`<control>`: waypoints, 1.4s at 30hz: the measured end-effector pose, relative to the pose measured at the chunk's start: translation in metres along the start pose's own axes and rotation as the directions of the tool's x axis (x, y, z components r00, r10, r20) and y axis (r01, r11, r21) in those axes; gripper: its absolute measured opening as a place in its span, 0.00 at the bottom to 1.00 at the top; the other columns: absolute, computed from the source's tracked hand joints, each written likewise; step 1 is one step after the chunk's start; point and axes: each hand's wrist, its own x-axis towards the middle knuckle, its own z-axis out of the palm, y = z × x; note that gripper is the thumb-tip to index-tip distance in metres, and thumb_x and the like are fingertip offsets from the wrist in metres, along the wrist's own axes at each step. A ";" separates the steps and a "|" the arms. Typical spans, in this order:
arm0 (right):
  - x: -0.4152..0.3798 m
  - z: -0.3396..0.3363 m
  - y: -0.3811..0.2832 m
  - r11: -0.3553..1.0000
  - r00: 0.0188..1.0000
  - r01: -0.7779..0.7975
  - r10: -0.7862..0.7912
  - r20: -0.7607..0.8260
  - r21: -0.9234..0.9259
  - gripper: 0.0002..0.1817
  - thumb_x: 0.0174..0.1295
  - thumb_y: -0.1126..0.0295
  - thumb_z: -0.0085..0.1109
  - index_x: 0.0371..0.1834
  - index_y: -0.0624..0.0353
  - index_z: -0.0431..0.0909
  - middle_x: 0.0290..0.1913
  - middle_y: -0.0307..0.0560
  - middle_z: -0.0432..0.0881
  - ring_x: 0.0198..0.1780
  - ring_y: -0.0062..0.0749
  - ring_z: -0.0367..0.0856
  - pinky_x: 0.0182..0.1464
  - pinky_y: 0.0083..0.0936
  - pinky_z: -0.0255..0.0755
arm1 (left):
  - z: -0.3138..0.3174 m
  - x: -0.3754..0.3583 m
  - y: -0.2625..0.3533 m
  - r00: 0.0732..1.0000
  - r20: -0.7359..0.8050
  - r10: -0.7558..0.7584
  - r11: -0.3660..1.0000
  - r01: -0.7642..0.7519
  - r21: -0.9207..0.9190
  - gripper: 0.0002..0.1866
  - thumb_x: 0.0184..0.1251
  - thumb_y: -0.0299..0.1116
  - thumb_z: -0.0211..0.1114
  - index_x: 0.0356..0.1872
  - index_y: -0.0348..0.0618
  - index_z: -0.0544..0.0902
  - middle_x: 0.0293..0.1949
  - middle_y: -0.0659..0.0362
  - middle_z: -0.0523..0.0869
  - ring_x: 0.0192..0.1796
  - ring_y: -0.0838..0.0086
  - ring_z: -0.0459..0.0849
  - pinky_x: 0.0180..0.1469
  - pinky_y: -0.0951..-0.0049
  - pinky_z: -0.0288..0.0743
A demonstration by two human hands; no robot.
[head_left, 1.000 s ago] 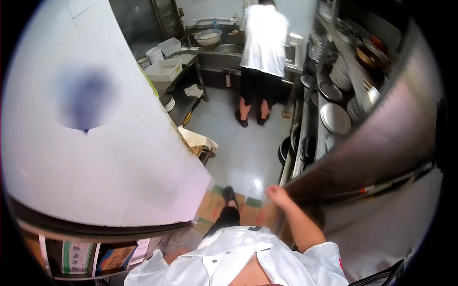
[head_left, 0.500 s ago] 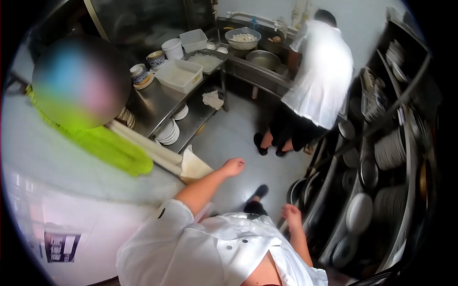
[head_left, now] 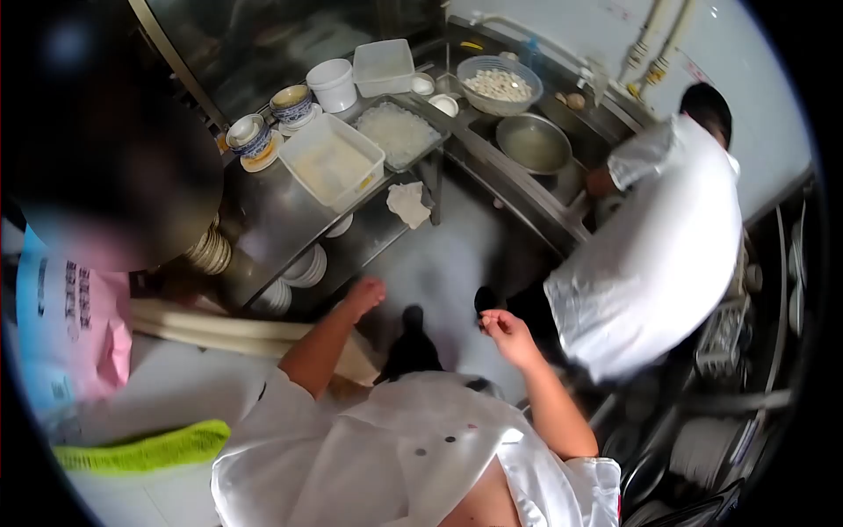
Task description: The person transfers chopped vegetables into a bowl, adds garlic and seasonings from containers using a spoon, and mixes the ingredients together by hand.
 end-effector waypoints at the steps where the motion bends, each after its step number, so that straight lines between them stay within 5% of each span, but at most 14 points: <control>1: 0.024 -0.002 -0.001 1.000 1.000 -0.007 0.007 0.003 0.029 0.14 0.74 0.70 0.57 0.55 0.68 0.79 0.44 0.40 0.85 0.42 0.23 0.83 0.50 0.22 0.77 | -0.006 0.024 0.029 0.995 -0.099 -0.009 0.996 0.000 -0.090 0.20 0.72 0.52 0.62 0.49 0.45 0.81 0.39 0.58 0.85 0.39 0.70 0.83 0.42 0.67 0.78; 6: 0.124 0.000 0.001 0.989 0.985 -0.129 0.136 -0.110 0.070 0.11 0.73 0.70 0.60 0.52 0.65 0.80 0.41 0.40 0.85 0.41 0.23 0.82 0.48 0.23 0.77 | -0.036 0.140 0.160 0.907 -0.398 -0.139 0.696 -0.196 -0.691 0.48 0.63 0.71 0.62 0.69 0.38 0.65 0.64 0.44 0.78 0.59 0.58 0.81 0.64 0.58 0.74; 10: 0.201 0.009 -0.017 0.951 0.948 -0.307 0.310 -0.071 0.040 0.16 0.72 0.65 0.62 0.54 0.67 0.80 0.43 0.44 0.87 0.42 0.25 0.83 0.49 0.24 0.77 | -0.099 0.224 0.133 0.852 -0.485 -0.199 0.405 -0.379 -0.832 0.33 0.70 0.60 0.57 0.62 0.41 0.72 0.57 0.51 0.83 0.53 0.62 0.83 0.56 0.63 0.77; 14: 0.316 0.025 -0.054 0.908 0.915 -0.402 0.404 -0.009 -0.123 0.20 0.73 0.60 0.60 0.56 0.66 0.80 0.44 0.48 0.88 0.43 0.30 0.86 0.49 0.27 0.79 | -0.153 0.199 0.068 0.806 -0.579 0.123 0.662 -0.502 -0.557 0.21 0.72 0.48 0.54 0.57 0.46 0.78 0.48 0.59 0.86 0.44 0.69 0.85 0.42 0.71 0.79; 16: 0.384 0.038 -0.050 0.924 0.934 -0.344 0.354 0.035 -0.168 0.22 0.73 0.55 0.58 0.57 0.65 0.80 0.44 0.48 0.87 0.42 0.31 0.86 0.46 0.28 0.80 | -0.145 0.131 0.135 0.864 -0.460 -0.207 0.343 -0.376 -0.861 0.20 0.72 0.48 0.55 0.56 0.48 0.79 0.44 0.61 0.87 0.42 0.71 0.85 0.39 0.72 0.80; 23: 0.586 0.086 -0.034 0.916 0.893 -0.400 0.384 -0.236 -0.024 0.34 0.68 0.45 0.60 0.56 0.70 0.76 0.43 0.55 0.85 0.35 0.37 0.87 0.35 0.31 0.81 | -0.148 0.025 0.137 0.856 -0.226 -0.466 0.612 0.127 -0.781 0.22 0.74 0.49 0.60 0.57 0.43 0.77 0.51 0.50 0.86 0.47 0.64 0.85 0.49 0.65 0.81; 26: 0.640 0.106 0.062 0.933 0.894 -0.351 0.312 -0.323 -0.072 0.28 0.69 0.50 0.57 0.51 0.72 0.77 0.37 0.55 0.85 0.30 0.38 0.86 0.31 0.31 0.80 | -0.109 0.031 0.164 0.930 -0.102 -0.354 0.805 0.248 -0.538 0.20 0.77 0.42 0.60 0.61 0.43 0.76 0.54 0.51 0.85 0.51 0.66 0.85 0.52 0.68 0.80; 28: 0.643 0.109 0.090 0.939 0.977 -0.160 0.108 -0.183 -0.304 0.19 0.52 0.60 0.70 0.43 0.60 0.85 0.40 0.64 0.85 0.46 0.54 0.86 0.48 0.43 0.80 | -0.095 0.061 0.168 0.954 -0.011 -0.299 0.861 0.264 -0.435 0.19 0.77 0.41 0.60 0.60 0.42 0.77 0.54 0.51 0.85 0.51 0.66 0.85 0.52 0.69 0.80; 31: 0.621 0.107 0.070 0.888 0.976 -0.208 0.162 -0.144 -0.410 0.14 0.53 0.60 0.68 0.35 0.60 0.86 0.34 0.60 0.86 0.42 0.52 0.87 0.47 0.43 0.80 | -0.075 0.123 0.187 0.964 -0.010 -0.267 0.912 0.249 -0.325 0.19 0.77 0.44 0.61 0.59 0.43 0.77 0.54 0.54 0.85 0.51 0.67 0.85 0.52 0.67 0.80; 36: 0.545 0.102 -0.033 0.887 0.870 -0.457 0.432 -0.238 -0.059 0.25 0.67 0.53 0.53 0.32 0.68 0.84 0.23 0.52 0.86 0.27 0.46 0.86 0.42 0.39 0.80 | -0.073 0.221 0.195 0.953 -0.022 -0.304 0.828 0.252 -0.502 0.17 0.75 0.46 0.62 0.55 0.46 0.78 0.53 0.57 0.84 0.51 0.68 0.83 0.47 0.61 0.79; 39: 0.511 0.097 0.001 0.864 0.828 -0.501 0.494 -0.264 0.046 0.25 0.67 0.52 0.55 0.33 0.70 0.83 0.24 0.54 0.85 0.26 0.43 0.86 0.38 0.36 0.80 | -0.047 0.245 0.203 0.946 -0.171 -0.276 0.681 0.067 -0.729 0.10 0.69 0.37 0.66 0.46 0.45 0.81 0.40 0.61 0.82 0.41 0.76 0.81 0.41 0.69 0.77; 40: 0.496 0.097 0.002 0.860 0.819 -0.500 0.509 -0.266 0.103 0.25 0.67 0.53 0.56 0.35 0.71 0.82 0.25 0.54 0.85 0.26 0.42 0.86 0.36 0.34 0.80 | -0.053 0.252 0.181 0.954 -0.242 -0.178 0.958 0.112 -0.265 0.11 0.67 0.35 0.65 0.46 0.44 0.80 0.41 0.60 0.82 0.42 0.75 0.81 0.42 0.69 0.77; 41: 0.479 0.097 -0.008 0.850 0.810 -0.501 0.526 -0.259 0.162 0.25 0.67 0.53 0.57 0.37 0.73 0.80 0.25 0.55 0.85 0.25 0.40 0.86 0.34 0.32 0.79 | -0.064 0.264 0.145 0.965 -0.250 -0.076 0.949 0.147 0.278 0.12 0.64 0.32 0.65 0.46 0.42 0.80 0.42 0.60 0.82 0.43 0.74 0.81 0.43 0.69 0.76; 42: 0.465 0.094 -0.034 0.833 0.798 -0.537 0.553 -0.239 0.131 0.22 0.69 0.58 0.58 0.40 0.74 0.78 0.27 0.53 0.84 0.25 0.37 0.85 0.33 0.31 0.79 | -0.067 0.257 0.140 0.953 -0.289 -0.086 0.915 0.191 0.355 0.13 0.62 0.30 0.64 0.48 0.40 0.80 0.43 0.59 0.83 0.44 0.72 0.81 0.45 0.69 0.76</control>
